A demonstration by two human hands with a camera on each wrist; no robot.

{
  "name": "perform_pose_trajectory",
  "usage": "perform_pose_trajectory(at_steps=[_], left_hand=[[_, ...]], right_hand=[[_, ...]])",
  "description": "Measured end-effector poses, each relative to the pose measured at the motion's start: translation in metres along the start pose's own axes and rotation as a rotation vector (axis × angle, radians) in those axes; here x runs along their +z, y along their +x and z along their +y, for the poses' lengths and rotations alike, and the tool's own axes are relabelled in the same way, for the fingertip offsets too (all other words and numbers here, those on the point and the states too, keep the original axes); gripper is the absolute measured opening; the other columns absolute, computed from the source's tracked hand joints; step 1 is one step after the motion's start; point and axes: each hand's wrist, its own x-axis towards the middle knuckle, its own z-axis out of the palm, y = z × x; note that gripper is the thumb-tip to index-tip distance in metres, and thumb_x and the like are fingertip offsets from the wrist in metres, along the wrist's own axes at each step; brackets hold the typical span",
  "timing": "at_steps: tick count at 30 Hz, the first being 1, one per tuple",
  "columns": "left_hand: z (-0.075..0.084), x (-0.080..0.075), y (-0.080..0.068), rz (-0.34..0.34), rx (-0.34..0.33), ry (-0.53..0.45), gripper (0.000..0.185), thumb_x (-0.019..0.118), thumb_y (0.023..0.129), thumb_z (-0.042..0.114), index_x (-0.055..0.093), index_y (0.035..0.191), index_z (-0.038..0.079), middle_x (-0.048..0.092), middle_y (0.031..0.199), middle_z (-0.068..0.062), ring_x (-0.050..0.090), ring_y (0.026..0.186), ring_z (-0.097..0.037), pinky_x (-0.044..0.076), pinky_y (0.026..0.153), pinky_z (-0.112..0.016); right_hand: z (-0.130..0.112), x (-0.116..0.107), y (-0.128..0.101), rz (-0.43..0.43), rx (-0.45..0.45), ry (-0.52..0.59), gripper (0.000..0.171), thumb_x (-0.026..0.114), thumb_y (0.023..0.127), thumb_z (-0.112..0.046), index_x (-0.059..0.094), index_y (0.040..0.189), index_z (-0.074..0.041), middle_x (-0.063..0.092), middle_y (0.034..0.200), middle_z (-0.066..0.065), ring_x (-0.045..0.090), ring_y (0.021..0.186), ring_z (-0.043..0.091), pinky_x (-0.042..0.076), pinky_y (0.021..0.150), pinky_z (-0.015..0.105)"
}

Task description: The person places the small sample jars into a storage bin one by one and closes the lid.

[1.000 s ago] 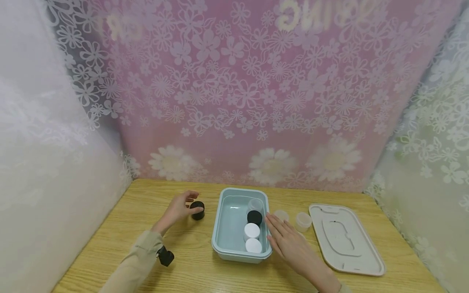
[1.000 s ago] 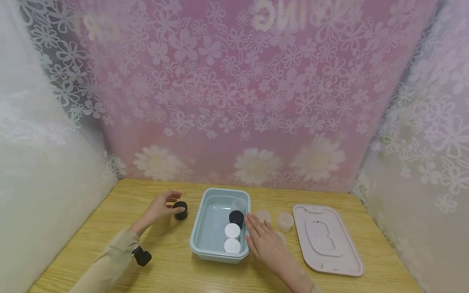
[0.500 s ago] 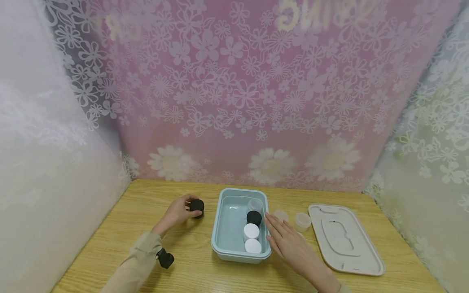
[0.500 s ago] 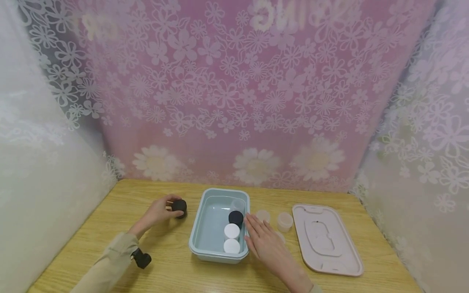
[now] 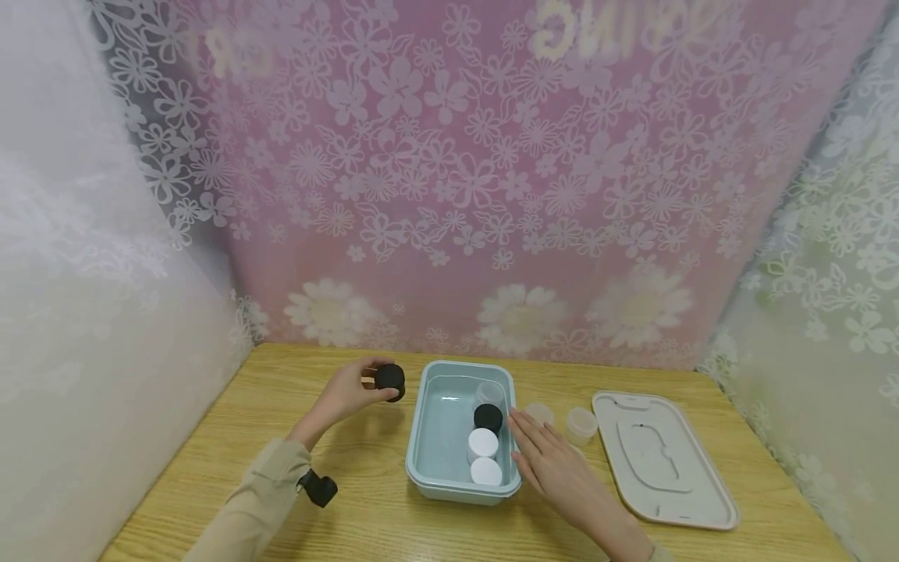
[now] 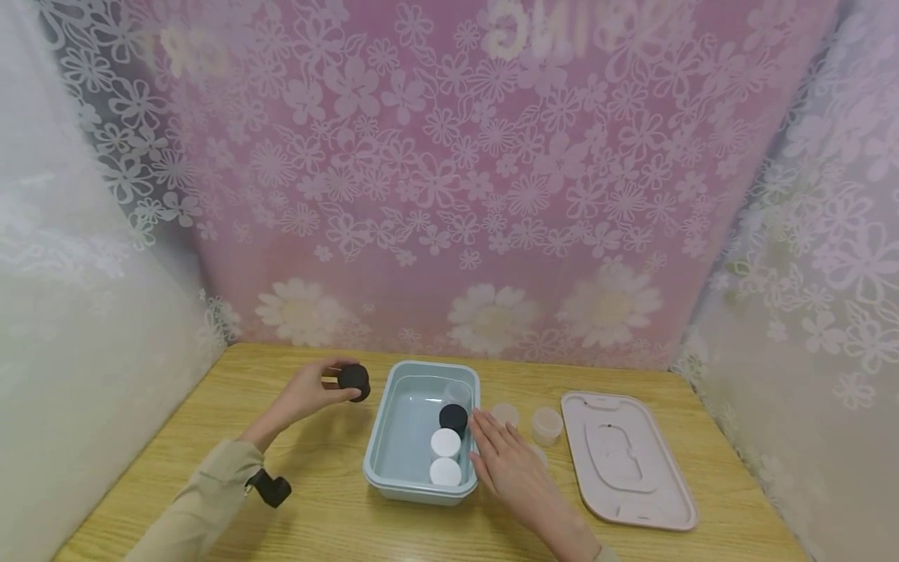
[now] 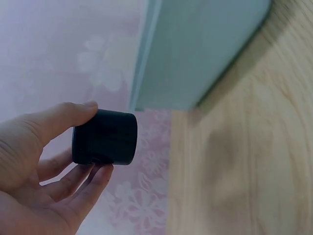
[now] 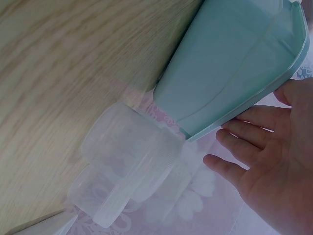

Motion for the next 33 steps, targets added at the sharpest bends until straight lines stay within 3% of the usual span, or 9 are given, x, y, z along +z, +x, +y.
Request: perform_pose_trajectory(at_steps=[8, 12, 23, 33], left_hand=[[0.028, 0.003, 0.002, -0.012, 0.095, -0.026, 0.053, 0.082, 0.087, 0.015, 0.062, 0.135, 0.004, 0.064, 0.128, -0.016, 0.065, 0.114, -0.036, 0.058, 0.095, -0.045], [0.043, 0.008, 0.001, -0.053, 0.142, -0.049, 0.053, 0.082, 0.087, 0.013, 0.061, 0.135, 0.003, 0.064, 0.128, -0.015, 0.063, 0.115, -0.035, 0.056, 0.099, -0.047], [0.061, 0.030, -0.001, -0.251, 0.248, -0.033, 0.050, 0.080, 0.087, 0.009, 0.061, 0.133, 0.006, 0.064, 0.125, -0.011, 0.063, 0.116, -0.031, 0.057, 0.097, -0.042], [0.063, 0.052, -0.003, -0.425, 0.326, 0.115, 0.045, 0.083, 0.084, 0.006, 0.063, 0.124, 0.008, 0.065, 0.122, -0.005, 0.065, 0.112, -0.025, 0.057, 0.088, -0.022]], right_hand=[[0.001, 0.000, 0.001, -0.023, 0.011, 0.013, 0.055, 0.064, 0.101, -0.025, 0.050, 0.148, 0.000, 0.049, 0.153, 0.014, 0.047, 0.140, 0.030, 0.044, 0.110, 0.055], [0.001, -0.001, 0.001, -0.029, 0.015, 0.013, 0.055, 0.063, 0.102, -0.026, 0.049, 0.149, 0.000, 0.048, 0.153, 0.014, 0.046, 0.141, 0.029, 0.044, 0.110, 0.055], [0.001, 0.000, 0.000, 0.036, -0.023, -0.008, 0.055, 0.068, 0.098, -0.022, 0.053, 0.145, 0.003, 0.053, 0.149, 0.016, 0.052, 0.136, 0.032, 0.047, 0.106, 0.055], [0.001, 0.001, -0.001, 0.033, -0.026, -0.001, 0.056, 0.068, 0.098, -0.023, 0.052, 0.146, 0.001, 0.053, 0.150, 0.015, 0.051, 0.137, 0.032, 0.048, 0.106, 0.055]])
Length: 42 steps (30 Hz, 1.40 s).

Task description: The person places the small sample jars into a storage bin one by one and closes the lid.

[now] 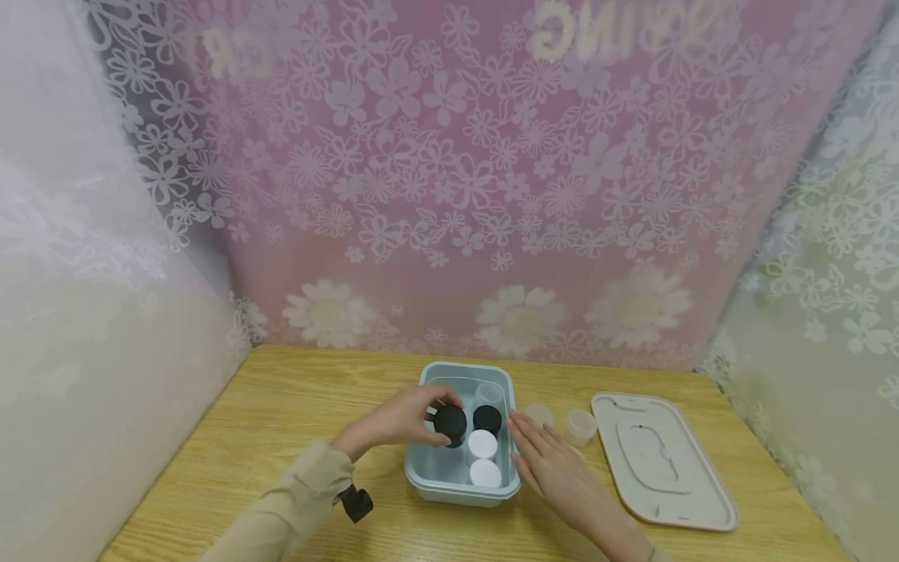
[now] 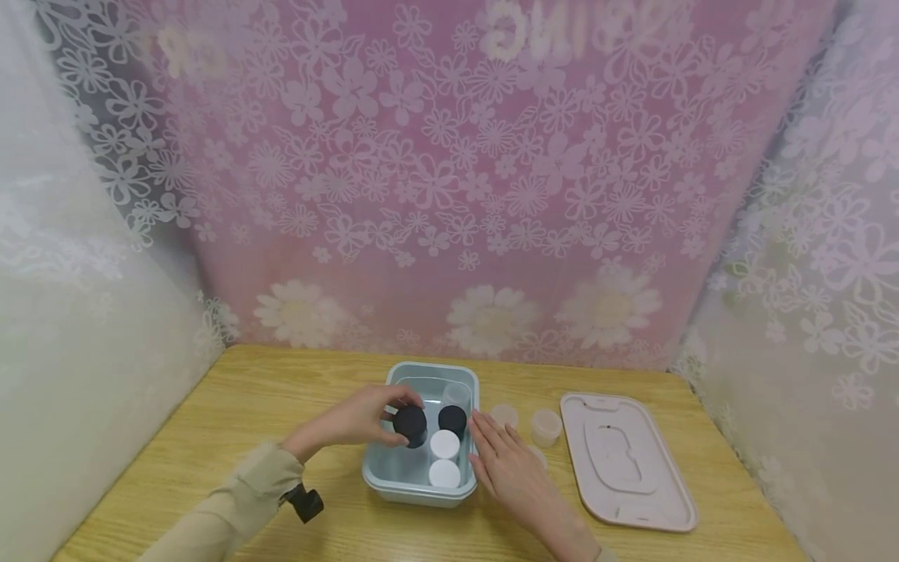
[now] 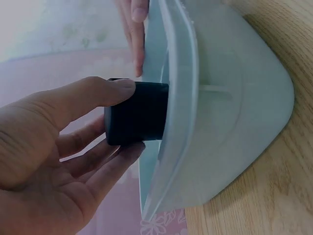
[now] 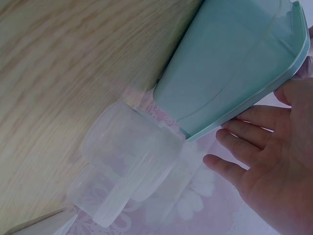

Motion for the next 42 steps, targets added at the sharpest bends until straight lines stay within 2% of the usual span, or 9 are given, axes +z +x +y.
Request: perform_pose_trajectory(at_steps=[8, 16, 24, 31, 35, 40, 42], left_hand=[[0.006, 0.010, 0.003, -0.121, 0.033, 0.160, 0.042, 0.088, 0.080, 0.011, 0.065, 0.115, 0.011, 0.069, 0.113, 0.000, 0.067, 0.106, -0.015, 0.055, 0.084, -0.018], [0.015, 0.021, 0.003, -0.170, 0.002, 0.316, 0.042, 0.092, 0.077, 0.019, 0.067, 0.110, 0.012, 0.070, 0.108, 0.003, 0.065, 0.099, -0.008, 0.053, 0.082, -0.018], [0.016, 0.029, 0.004, -0.267, -0.010, 0.374, 0.026, 0.085, 0.083, 0.011, 0.069, 0.104, 0.012, 0.069, 0.097, 0.004, 0.063, 0.086, -0.007, 0.051, 0.075, -0.017], [0.020, 0.020, 0.002, -0.310, -0.026, 0.376, 0.029, 0.086, 0.082, 0.010, 0.072, 0.108, 0.011, 0.072, 0.104, 0.001, 0.067, 0.097, -0.013, 0.053, 0.082, -0.018], [0.017, 0.015, 0.002, -0.264, -0.015, 0.315, 0.022, 0.079, 0.090, 0.018, 0.073, 0.110, 0.010, 0.073, 0.107, 0.001, 0.068, 0.097, -0.014, 0.054, 0.083, -0.020], [0.006, 0.011, 0.003, -0.108, 0.025, 0.191, 0.015, 0.067, 0.100, 0.016, 0.072, 0.111, 0.009, 0.072, 0.108, -0.001, 0.069, 0.094, -0.011, 0.056, 0.081, -0.019], [0.002, 0.010, 0.001, -0.048, 0.019, 0.148, 0.015, 0.064, 0.102, 0.015, 0.071, 0.113, 0.009, 0.072, 0.110, -0.001, 0.069, 0.095, -0.010, 0.056, 0.081, -0.019]], right_hand=[[0.000, 0.001, -0.001, 0.009, 0.001, -0.007, 0.056, 0.068, 0.098, -0.023, 0.053, 0.146, 0.001, 0.053, 0.149, 0.014, 0.052, 0.137, 0.031, 0.048, 0.106, 0.055], [-0.002, -0.001, -0.001, 0.017, -0.008, -0.017, 0.057, 0.070, 0.096, -0.021, 0.053, 0.145, 0.003, 0.053, 0.148, 0.016, 0.052, 0.136, 0.032, 0.048, 0.106, 0.055], [-0.002, -0.001, -0.001, -0.004, 0.004, -0.002, 0.057, 0.069, 0.097, -0.022, 0.052, 0.146, 0.002, 0.053, 0.149, 0.016, 0.052, 0.136, 0.032, 0.048, 0.106, 0.055], [-0.002, -0.002, 0.000, 0.008, -0.002, -0.005, 0.056, 0.069, 0.097, -0.021, 0.053, 0.145, 0.002, 0.054, 0.148, 0.016, 0.053, 0.135, 0.032, 0.048, 0.105, 0.055], [-0.002, -0.002, 0.001, 0.020, -0.010, -0.011, 0.056, 0.070, 0.096, -0.021, 0.054, 0.144, 0.003, 0.054, 0.148, 0.016, 0.053, 0.134, 0.032, 0.048, 0.105, 0.054], [-0.001, -0.002, 0.000, 0.014, -0.003, -0.011, 0.056, 0.070, 0.096, -0.021, 0.053, 0.145, 0.002, 0.054, 0.148, 0.016, 0.052, 0.136, 0.031, 0.048, 0.106, 0.054], [-0.001, -0.002, 0.000, 0.008, 0.002, -0.010, 0.056, 0.069, 0.097, -0.022, 0.053, 0.145, 0.002, 0.053, 0.149, 0.016, 0.052, 0.136, 0.031, 0.048, 0.106, 0.054]])
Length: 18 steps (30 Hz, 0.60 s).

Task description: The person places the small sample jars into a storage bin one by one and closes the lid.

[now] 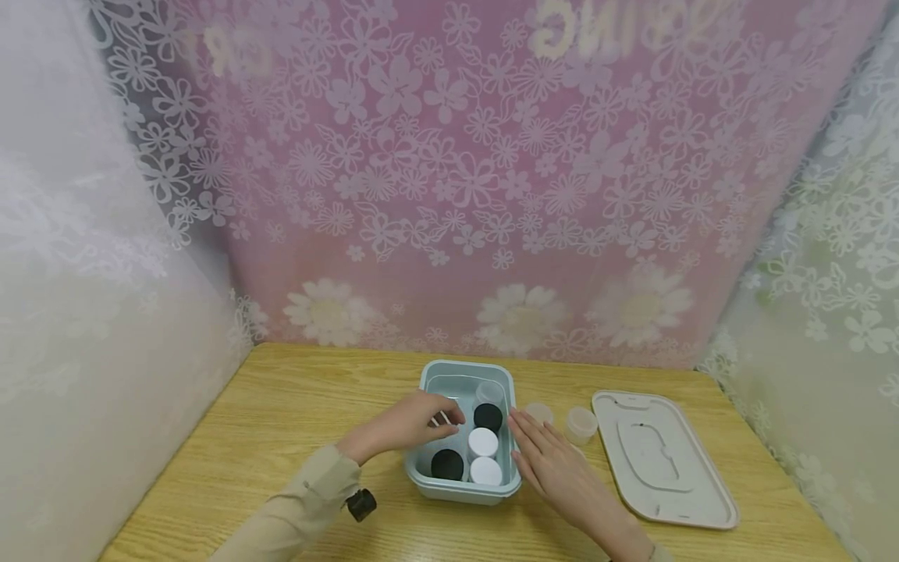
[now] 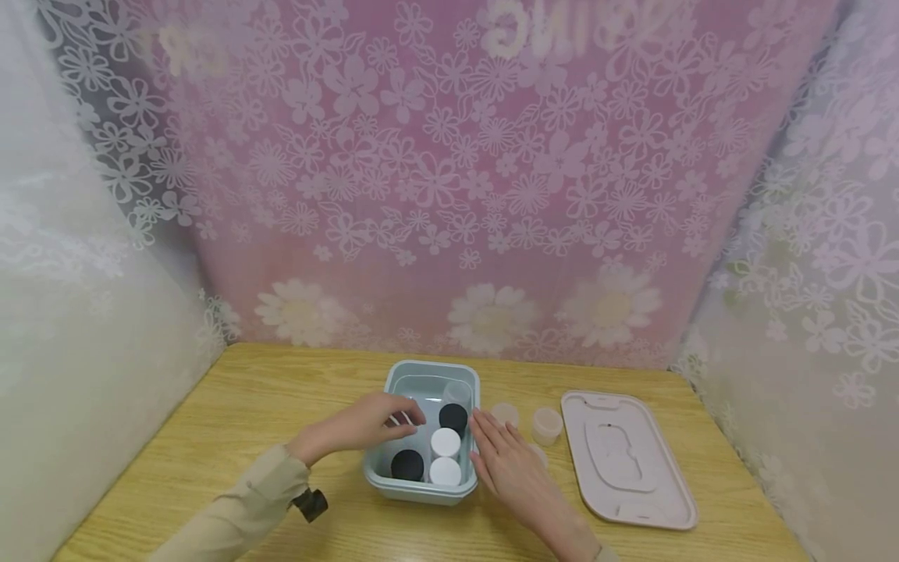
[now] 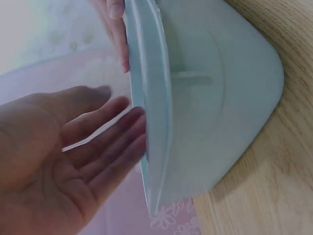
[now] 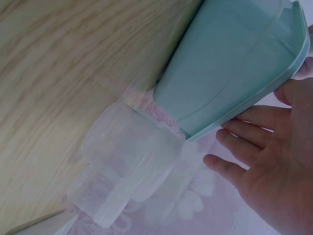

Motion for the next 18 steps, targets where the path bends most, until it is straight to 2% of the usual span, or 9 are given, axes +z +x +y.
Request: perform_pose_trajectory(at_steps=[5, 9, 14, 18], left_hand=[[-0.006, -0.004, -0.008, 0.163, -0.048, -0.069, 0.018, 0.060, 0.104, 0.015, 0.069, 0.119, 0.013, 0.071, 0.115, -0.002, 0.068, 0.102, -0.015, 0.058, 0.085, -0.025], [-0.010, -0.004, -0.013, 0.321, -0.081, -0.086, 0.021, 0.060, 0.104, 0.013, 0.069, 0.122, 0.010, 0.071, 0.117, -0.006, 0.068, 0.106, -0.020, 0.059, 0.089, -0.033], [-0.016, 0.002, -0.017, 0.473, -0.146, -0.012, 0.028, 0.061, 0.104, 0.017, 0.066, 0.128, 0.006, 0.068, 0.126, -0.011, 0.064, 0.119, -0.029, 0.055, 0.098, -0.046], [-0.021, 0.012, -0.020, 0.522, -0.204, 0.104, 0.039, 0.058, 0.105, 0.025, 0.061, 0.138, 0.004, 0.062, 0.138, -0.015, 0.053, 0.132, -0.037, 0.045, 0.110, -0.055]], right_hand=[[0.000, 0.001, 0.000, -0.020, 0.010, 0.000, 0.055, 0.067, 0.098, -0.023, 0.052, 0.146, 0.002, 0.052, 0.150, 0.015, 0.051, 0.137, 0.031, 0.047, 0.107, 0.054], [0.000, 0.001, 0.000, -0.053, 0.035, 0.010, 0.055, 0.065, 0.100, -0.025, 0.051, 0.147, 0.001, 0.050, 0.152, 0.014, 0.048, 0.140, 0.029, 0.045, 0.109, 0.054], [0.000, 0.000, 0.000, -0.072, 0.045, 0.021, 0.054, 0.064, 0.101, -0.025, 0.051, 0.147, 0.001, 0.049, 0.153, 0.014, 0.047, 0.141, 0.029, 0.044, 0.110, 0.054], [0.000, -0.001, 0.000, -0.064, 0.036, 0.016, 0.054, 0.064, 0.101, -0.024, 0.051, 0.147, 0.001, 0.049, 0.152, 0.015, 0.047, 0.140, 0.030, 0.045, 0.110, 0.054]])
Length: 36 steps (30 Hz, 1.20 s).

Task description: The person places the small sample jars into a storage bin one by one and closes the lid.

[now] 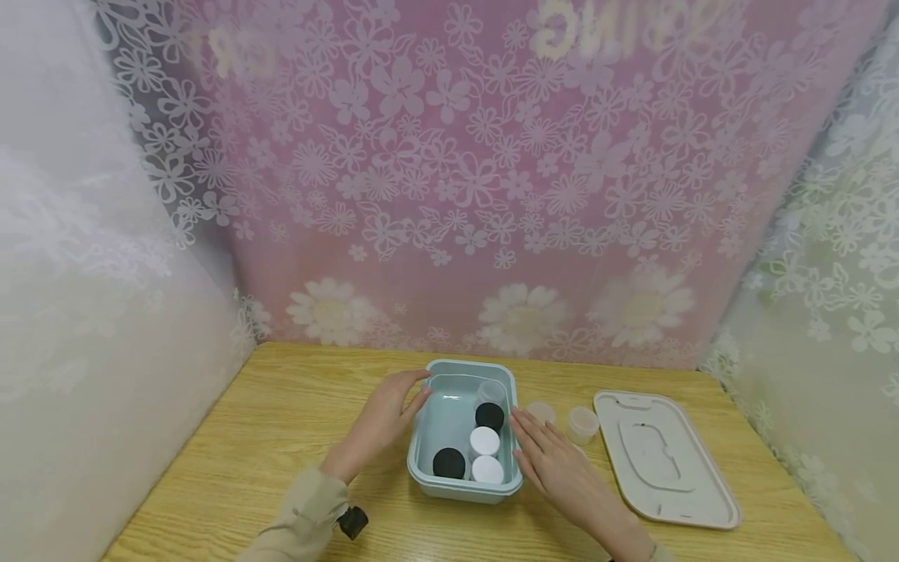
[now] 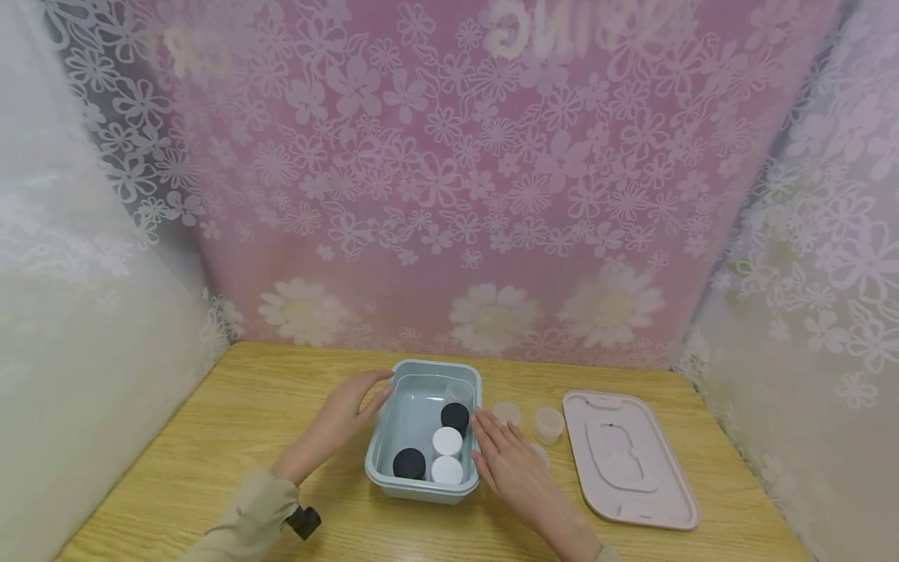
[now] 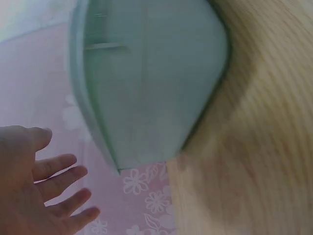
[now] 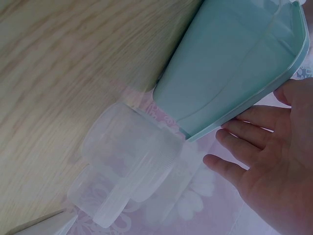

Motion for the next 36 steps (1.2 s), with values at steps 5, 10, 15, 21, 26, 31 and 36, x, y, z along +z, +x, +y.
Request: perform_pose_trajectory(at_steps=[5, 10, 15, 21, 26, 31, 36], left_hand=[[-0.006, 0.010, -0.012, -0.029, 0.003, 0.170, 0.053, 0.054, 0.106, 0.036, 0.051, 0.147, 0.002, 0.051, 0.150, -0.016, 0.031, 0.148, -0.042, 0.027, 0.119, -0.063], [-0.009, 0.017, -0.019, -0.063, 0.026, 0.251, 0.057, 0.051, 0.106, 0.039, 0.048, 0.150, 0.002, 0.046, 0.155, -0.015, 0.024, 0.151, -0.042, 0.020, 0.119, -0.068], [-0.011, 0.020, -0.022, -0.042, 0.027, 0.251, 0.054, 0.050, 0.107, 0.035, 0.048, 0.151, 0.004, 0.045, 0.156, -0.014, 0.028, 0.150, -0.040, 0.020, 0.119, -0.068], [-0.012, 0.024, -0.025, -0.007, 0.046, 0.285, 0.049, 0.053, 0.107, 0.028, 0.049, 0.150, 0.006, 0.048, 0.154, -0.011, 0.034, 0.148, -0.038, 0.026, 0.116, -0.069], [-0.012, 0.024, -0.025, -0.020, 0.062, 0.321, 0.047, 0.052, 0.107, 0.028, 0.051, 0.149, 0.006, 0.050, 0.153, -0.010, 0.037, 0.147, -0.035, 0.028, 0.116, -0.068], [-0.012, 0.024, -0.025, -0.024, 0.066, 0.330, 0.046, 0.052, 0.107, 0.028, 0.052, 0.149, 0.007, 0.049, 0.154, -0.009, 0.038, 0.146, -0.035, 0.029, 0.115, -0.068], [-0.012, 0.024, -0.025, 0.000, 0.078, 0.332, 0.045, 0.054, 0.107, 0.026, 0.053, 0.148, 0.007, 0.051, 0.152, -0.010, 0.040, 0.144, -0.036, 0.031, 0.115, -0.067]], right_hand=[[0.000, 0.000, 0.000, 0.013, -0.010, -0.013, 0.054, 0.064, 0.101, -0.024, 0.052, 0.146, 0.002, 0.050, 0.152, 0.015, 0.049, 0.139, 0.031, 0.045, 0.109, 0.054], [0.001, 0.001, 0.001, 0.031, -0.019, -0.013, 0.055, 0.066, 0.099, -0.024, 0.052, 0.146, 0.001, 0.051, 0.151, 0.015, 0.050, 0.138, 0.031, 0.046, 0.108, 0.054], [0.002, 0.002, 0.002, 0.025, -0.022, -0.022, 0.055, 0.065, 0.100, -0.025, 0.052, 0.147, 0.001, 0.051, 0.151, 0.014, 0.049, 0.139, 0.029, 0.046, 0.108, 0.053], [0.002, 0.002, 0.001, 0.027, -0.027, -0.024, 0.055, 0.066, 0.099, -0.025, 0.052, 0.146, 0.001, 0.051, 0.151, 0.015, 0.050, 0.138, 0.030, 0.047, 0.107, 0.054], [0.001, 0.002, 0.000, 0.031, -0.031, -0.018, 0.055, 0.066, 0.099, -0.024, 0.052, 0.146, 0.002, 0.051, 0.151, 0.016, 0.050, 0.138, 0.031, 0.047, 0.107, 0.054], [0.001, 0.002, 0.000, 0.046, -0.040, -0.027, 0.056, 0.067, 0.098, -0.023, 0.053, 0.145, 0.003, 0.051, 0.150, 0.016, 0.051, 0.137, 0.032, 0.047, 0.107, 0.054], [0.002, 0.003, 0.001, 0.051, -0.041, -0.013, 0.056, 0.066, 0.098, -0.024, 0.052, 0.145, 0.003, 0.051, 0.151, 0.016, 0.051, 0.137, 0.032, 0.047, 0.106, 0.054]])
